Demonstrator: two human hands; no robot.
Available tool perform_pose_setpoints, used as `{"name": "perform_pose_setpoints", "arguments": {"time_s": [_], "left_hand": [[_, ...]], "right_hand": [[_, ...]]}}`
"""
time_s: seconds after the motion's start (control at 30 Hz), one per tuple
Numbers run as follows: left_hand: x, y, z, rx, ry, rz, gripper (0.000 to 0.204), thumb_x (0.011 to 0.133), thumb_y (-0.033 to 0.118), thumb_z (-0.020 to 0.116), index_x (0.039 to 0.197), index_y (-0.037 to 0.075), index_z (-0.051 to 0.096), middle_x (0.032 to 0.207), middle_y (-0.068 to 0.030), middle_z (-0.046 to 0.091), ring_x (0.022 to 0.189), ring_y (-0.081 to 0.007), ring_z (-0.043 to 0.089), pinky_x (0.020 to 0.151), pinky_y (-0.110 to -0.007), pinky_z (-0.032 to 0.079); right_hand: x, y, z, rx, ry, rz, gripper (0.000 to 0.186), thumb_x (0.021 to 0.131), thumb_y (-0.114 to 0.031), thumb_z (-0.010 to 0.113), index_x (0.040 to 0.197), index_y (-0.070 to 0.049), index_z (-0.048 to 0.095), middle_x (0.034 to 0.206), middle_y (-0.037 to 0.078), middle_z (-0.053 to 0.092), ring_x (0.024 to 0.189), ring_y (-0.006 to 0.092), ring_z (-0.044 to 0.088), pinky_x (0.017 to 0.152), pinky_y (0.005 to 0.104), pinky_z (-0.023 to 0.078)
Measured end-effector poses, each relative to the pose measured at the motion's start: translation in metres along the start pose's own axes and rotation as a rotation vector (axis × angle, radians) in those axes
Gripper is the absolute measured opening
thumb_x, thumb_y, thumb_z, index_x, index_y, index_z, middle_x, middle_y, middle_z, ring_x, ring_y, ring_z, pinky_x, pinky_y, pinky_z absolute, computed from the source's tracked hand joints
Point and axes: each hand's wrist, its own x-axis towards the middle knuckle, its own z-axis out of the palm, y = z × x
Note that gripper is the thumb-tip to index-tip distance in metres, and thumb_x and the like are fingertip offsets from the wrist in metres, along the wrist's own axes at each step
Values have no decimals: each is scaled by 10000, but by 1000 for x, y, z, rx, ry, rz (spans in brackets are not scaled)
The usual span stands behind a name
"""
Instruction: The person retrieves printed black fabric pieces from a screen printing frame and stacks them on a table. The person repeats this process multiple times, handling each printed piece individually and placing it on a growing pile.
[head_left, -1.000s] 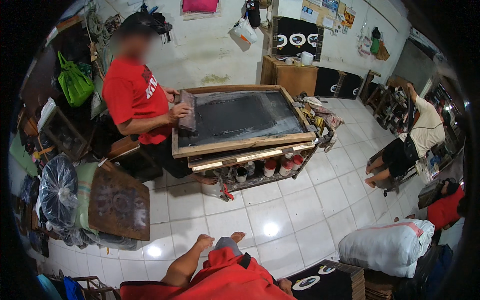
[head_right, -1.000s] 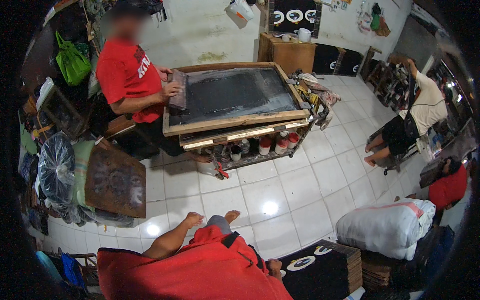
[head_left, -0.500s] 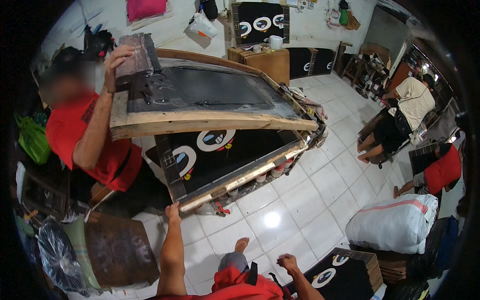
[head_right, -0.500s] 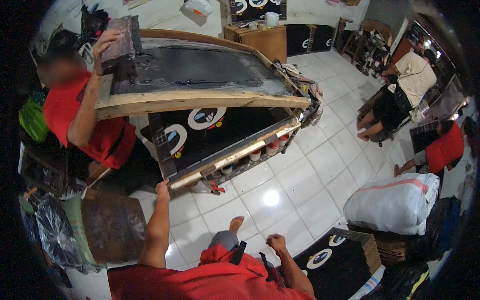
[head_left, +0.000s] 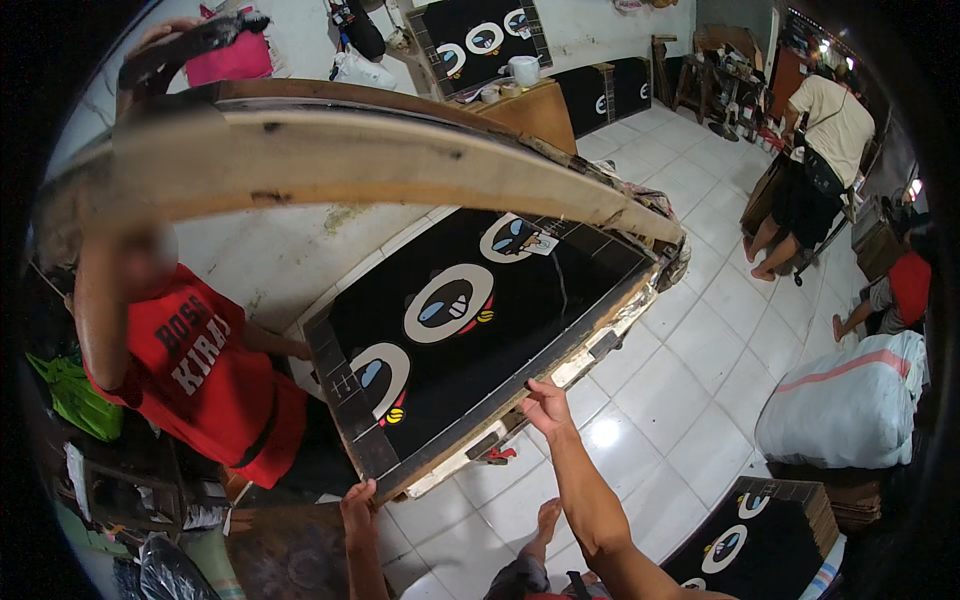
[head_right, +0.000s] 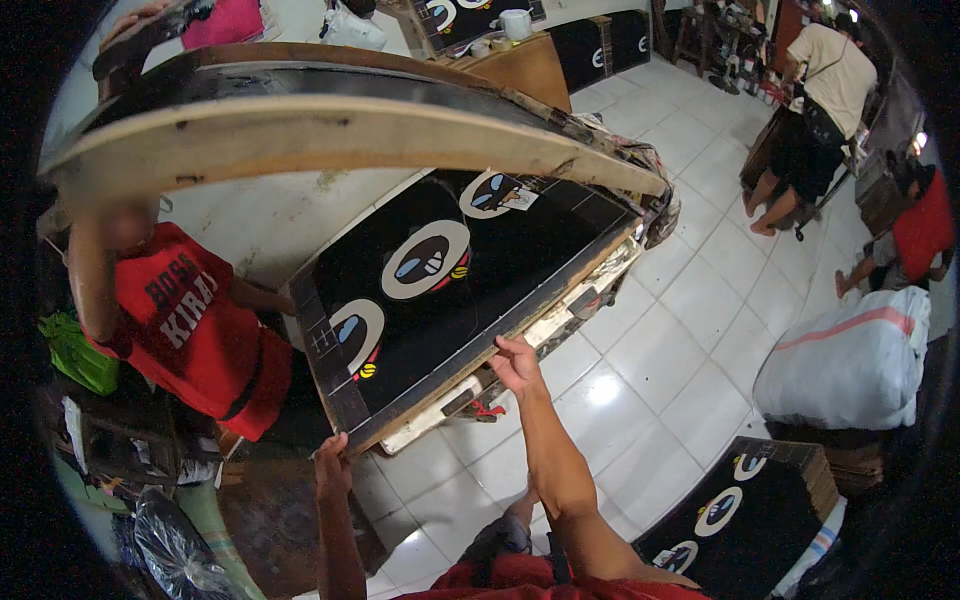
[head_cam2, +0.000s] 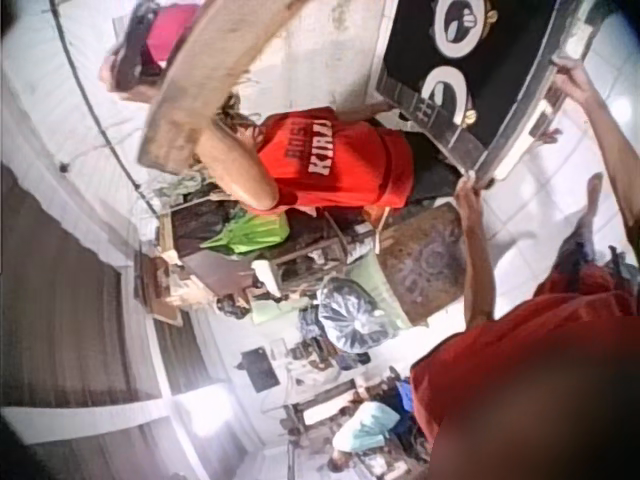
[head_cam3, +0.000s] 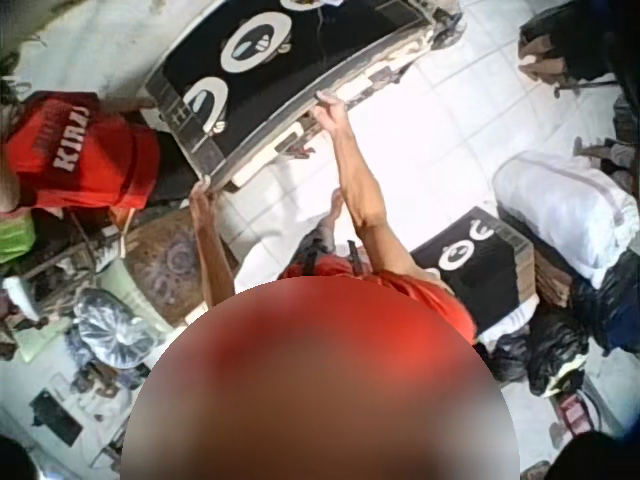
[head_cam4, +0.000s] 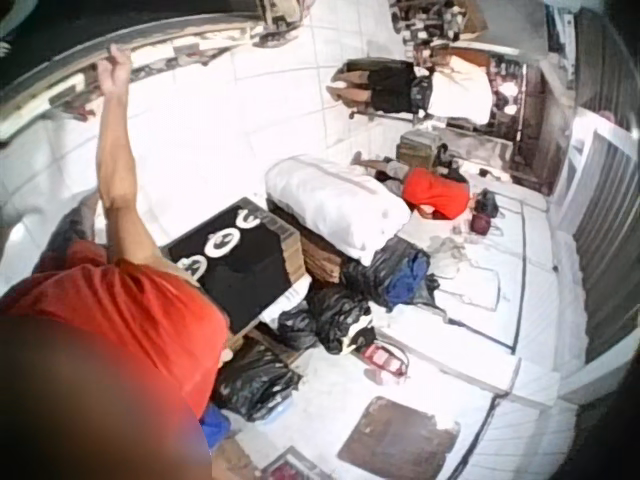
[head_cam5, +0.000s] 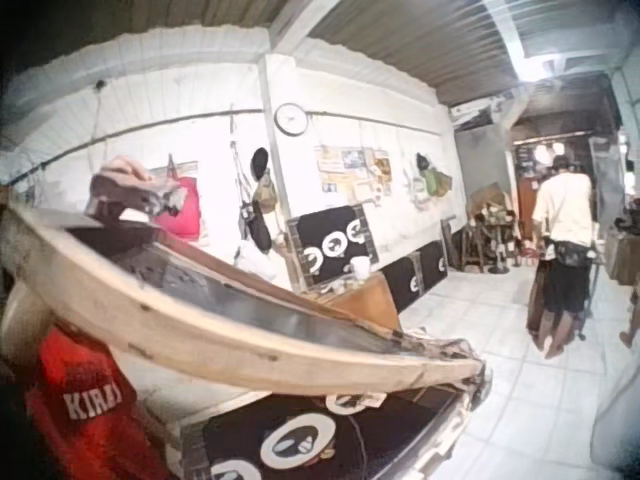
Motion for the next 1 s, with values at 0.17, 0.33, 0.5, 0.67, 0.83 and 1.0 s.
{"name": "perform_pose_setpoints", "arguments": {"time_s": [0.17, 0.33, 0.5, 0.67, 0.83, 1.0], "left_hand": [[-28, 0, 14, 29, -108, -1, 131, 816, 149, 634, 792, 36, 574, 657, -17, 562, 582, -85, 505, 543, -219, 347], [-61, 11, 12, 254, 60, 52, 173, 795, 157, 678, 868, 41, 570, 709, -24, 583, 619, -104, 538, 568, -222, 385], [-123, 33, -11, 398, 209, 447, 347, 812, 171, 674, 1064, -13, 522, 935, -77, 575, 846, -126, 538, 778, -261, 436], [-187, 53, 27, 462, -203, 559, 342, 812, 93, 658, 1097, -31, 515, 974, -87, 565, 868, -126, 544, 784, -238, 447], [-234, 55, 147, 540, -651, 719, 338, 784, 95, 676, 1072, -25, 544, 946, -75, 593, 879, -133, 570, 805, -260, 458], [-272, 89, 301, 591, -990, 916, 384, 766, 162, 690, 1066, -36, 553, 964, -102, 617, 903, -158, 580, 796, -289, 465]], "right_hand": [[-1, -7, 22, -163, 145, 27, 242, 761, 50, 602, 996, 23, 555, 928, 144, 610, 839, 285, 613, 801, 439, 506], [-63, -25, 32, -143, 8, -105, 332, 723, 93, 583, 1046, 27, 544, 971, 130, 602, 890, 278, 602, 847, 431, 492], [-255, -33, 8, -110, 29, -187, 391, 701, 97, 594, 1080, 21, 527, 988, 123, 600, 915, 256, 599, 849, 405, 485], [-464, -18, -5, -104, 174, -291, 380, 681, 56, 635, 1042, -40, 560, 923, 82, 614, 874, 238, 611, 813, 397, 501], [-605, -14, -3, -19, 314, -423, 211, 676, 89, 626, 852, -28, 625, 785, 86, 635, 744, 237, 636, 743, 399, 522], [-667, -11, -1, 14, 226, -560, 225, 695, 83, 613, 884, -37, 637, 827, 93, 653, 759, 243, 639, 766, 393, 510]]}}
